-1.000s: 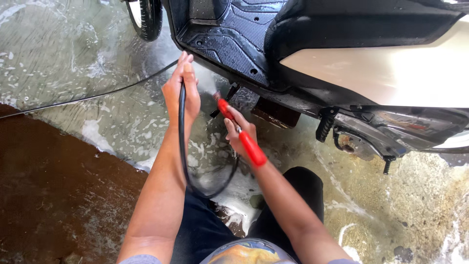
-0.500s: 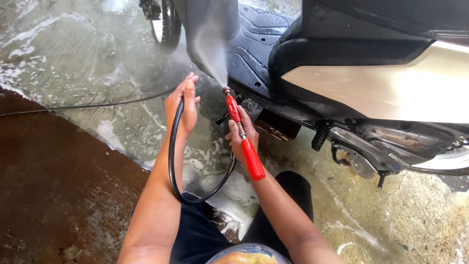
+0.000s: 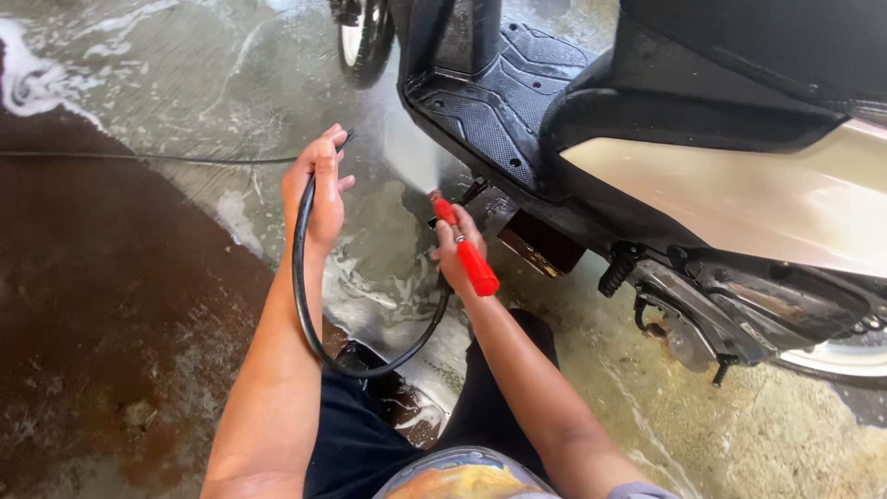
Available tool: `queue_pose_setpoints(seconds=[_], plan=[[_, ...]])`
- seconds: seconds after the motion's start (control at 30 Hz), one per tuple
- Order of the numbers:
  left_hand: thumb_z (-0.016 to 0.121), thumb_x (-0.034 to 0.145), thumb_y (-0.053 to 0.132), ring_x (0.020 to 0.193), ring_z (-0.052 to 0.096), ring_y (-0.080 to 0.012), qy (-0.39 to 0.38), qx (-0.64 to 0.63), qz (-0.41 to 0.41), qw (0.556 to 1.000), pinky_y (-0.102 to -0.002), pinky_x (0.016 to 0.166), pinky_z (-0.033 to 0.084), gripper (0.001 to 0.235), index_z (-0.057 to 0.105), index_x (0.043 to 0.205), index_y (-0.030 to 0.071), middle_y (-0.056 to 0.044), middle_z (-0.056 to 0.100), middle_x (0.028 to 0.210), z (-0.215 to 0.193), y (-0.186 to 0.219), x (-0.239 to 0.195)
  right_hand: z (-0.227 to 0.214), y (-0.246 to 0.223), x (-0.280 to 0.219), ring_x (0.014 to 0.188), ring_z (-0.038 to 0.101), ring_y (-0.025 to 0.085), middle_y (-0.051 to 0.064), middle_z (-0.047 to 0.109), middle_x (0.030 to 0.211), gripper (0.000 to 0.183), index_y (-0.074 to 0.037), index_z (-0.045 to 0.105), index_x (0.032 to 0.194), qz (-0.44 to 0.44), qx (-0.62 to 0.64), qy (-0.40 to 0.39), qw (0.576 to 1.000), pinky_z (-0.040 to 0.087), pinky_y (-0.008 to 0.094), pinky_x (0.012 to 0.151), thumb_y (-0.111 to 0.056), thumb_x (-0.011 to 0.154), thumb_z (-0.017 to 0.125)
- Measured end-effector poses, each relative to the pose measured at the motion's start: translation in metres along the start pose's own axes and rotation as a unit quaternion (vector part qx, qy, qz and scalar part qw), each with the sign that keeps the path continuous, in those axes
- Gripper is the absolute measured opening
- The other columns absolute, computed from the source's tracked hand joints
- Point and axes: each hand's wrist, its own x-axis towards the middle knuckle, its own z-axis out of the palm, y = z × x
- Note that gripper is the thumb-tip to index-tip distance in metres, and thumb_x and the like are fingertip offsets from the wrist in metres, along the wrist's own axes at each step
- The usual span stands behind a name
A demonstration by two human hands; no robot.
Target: The person uses a pressure washer to clean a white motorcycle. They spray water on the seat, rear wheel, engine area, and front wheel, moving around the vehicle to reach different parts.
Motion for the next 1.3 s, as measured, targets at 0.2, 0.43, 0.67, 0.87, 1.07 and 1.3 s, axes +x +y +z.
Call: queue_pose_setpoints(seconds=[0.2,0.43,0.67,0.87,1.07,1.3], plan=[[0.046,0.108,0.047,0.134,0.061,-0.0297,-0.016,0.033,-0.008,0.999,-0.038,0.098,0.059,0.057,0.056,0.144,0.004,-0.013,0.06,0.147,-0.03,0.009,-0.031,0.039,0.001,-0.023,0.067,0.066,0.011,0.007,0.072,0.097,0.052,-0.009,0.05,0.149,-0.126,-0.022,-0.015,0.992,0.057,0.03,0.061,-0.023,0.1,0.062],[0.047,0.109,0.045,0.134,0.061,-0.0306,-0.017,-0.002,-0.019,1.0,-0.038,0.098,0.058,0.054,0.058,0.141,0.002,-0.014,0.057,0.151,-0.045,-0.013,-0.017,0.051,-0.02,-0.014,0.089,0.07,0.019,0.017,0.07,0.107,0.05,-0.009,0.05,0.15,-0.293,-0.128,0.015,0.947,0.056,0.033,0.08,-0.016,0.102,0.065],[0.049,0.108,0.043,0.129,0.063,-0.0266,-0.041,-0.066,-0.038,0.996,-0.036,0.096,0.06,0.053,0.058,0.143,0.004,-0.012,0.063,0.141,-0.02,-0.077,0.038,0.035,-0.01,-0.009,0.061,0.064,0.016,0.011,0.068,0.078,0.05,-0.014,0.053,0.148,-0.113,-0.14,0.08,0.98,0.054,0.032,0.061,-0.019,0.099,0.065],[0.051,0.109,0.04,0.124,0.062,-0.0172,-0.105,-0.079,-0.021,0.991,-0.036,0.093,0.061,0.049,0.061,0.137,0.002,-0.007,0.058,0.147,0.012,-0.108,0.067,0.023,-0.012,-0.002,0.059,0.062,0.014,0.007,0.068,0.085,0.05,-0.012,0.049,0.149,-0.097,-0.144,0.227,0.958,0.053,0.032,0.056,-0.02,0.101,0.061],[0.051,0.107,0.045,0.104,0.063,-0.014,-0.09,-0.102,-0.073,0.988,-0.032,0.087,0.061,0.054,0.062,0.141,0.004,-0.008,0.069,0.128,0.014,-0.096,0.11,0.06,-0.01,0.003,0.058,0.064,0.017,0.01,0.07,0.093,0.044,-0.01,0.057,0.139,-0.014,-0.074,0.137,0.988,0.052,0.034,0.056,-0.022,0.097,0.064],[0.048,0.106,0.049,0.131,0.056,-0.0223,-0.053,-0.22,-0.088,0.97,-0.045,0.104,0.05,0.058,0.061,0.137,0.002,-0.011,0.063,0.138,-0.013,-0.091,0.143,0.072,-0.043,0.003,0.095,0.073,0.034,0.021,0.073,0.107,0.041,-0.008,0.059,0.136,-0.1,-0.265,0.205,0.937,0.056,0.041,0.083,-0.022,0.098,0.066]])
